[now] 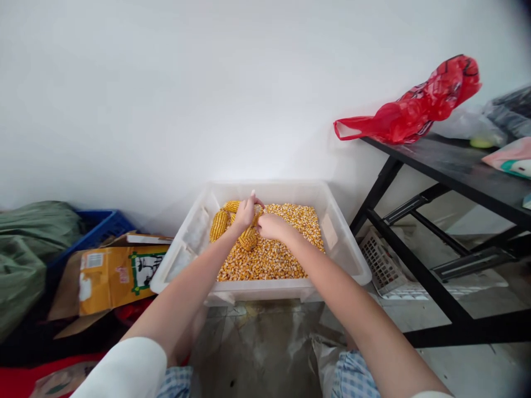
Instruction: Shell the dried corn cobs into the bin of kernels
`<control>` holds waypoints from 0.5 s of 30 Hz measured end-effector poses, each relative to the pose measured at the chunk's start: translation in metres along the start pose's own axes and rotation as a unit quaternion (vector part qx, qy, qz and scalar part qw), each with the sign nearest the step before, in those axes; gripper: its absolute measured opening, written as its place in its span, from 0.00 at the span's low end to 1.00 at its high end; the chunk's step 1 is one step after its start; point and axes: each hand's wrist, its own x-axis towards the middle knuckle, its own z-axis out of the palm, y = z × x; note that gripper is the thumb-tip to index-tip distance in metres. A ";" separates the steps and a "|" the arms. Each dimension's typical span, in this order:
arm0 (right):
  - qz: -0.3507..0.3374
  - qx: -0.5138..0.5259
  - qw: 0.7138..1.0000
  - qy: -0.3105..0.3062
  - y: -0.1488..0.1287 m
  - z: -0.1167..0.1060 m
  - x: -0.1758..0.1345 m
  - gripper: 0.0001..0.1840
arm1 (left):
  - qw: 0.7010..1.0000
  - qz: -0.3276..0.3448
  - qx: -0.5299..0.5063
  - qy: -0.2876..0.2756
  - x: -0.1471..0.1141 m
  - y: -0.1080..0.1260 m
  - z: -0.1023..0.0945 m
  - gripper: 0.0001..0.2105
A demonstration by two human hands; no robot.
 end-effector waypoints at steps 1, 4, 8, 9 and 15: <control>0.001 -0.002 1.000 0.008 -0.002 0.001 0.001 0.15 | 1.000 -0.002 -0.003 0.004 0.000 -0.001 -0.001 0.34; -0.010 0.001 1.000 -0.005 -0.005 0.001 0.002 0.15 | 1.000 0.006 -0.008 0.003 0.000 -0.003 -0.002 0.35; 0.006 0.003 0.999 -0.034 -0.005 -0.002 -0.001 0.15 | 0.999 0.033 0.012 -0.027 -0.001 -0.003 0.002 0.33; 0.011 0.012 0.999 -0.031 -0.004 -0.002 -0.002 0.15 | 0.999 0.033 0.018 -0.028 0.000 -0.003 0.003 0.33; 0.017 0.208 0.976 0.065 0.002 -0.003 0.003 0.11 | 0.999 0.010 -0.010 0.044 0.012 -0.018 -0.004 0.33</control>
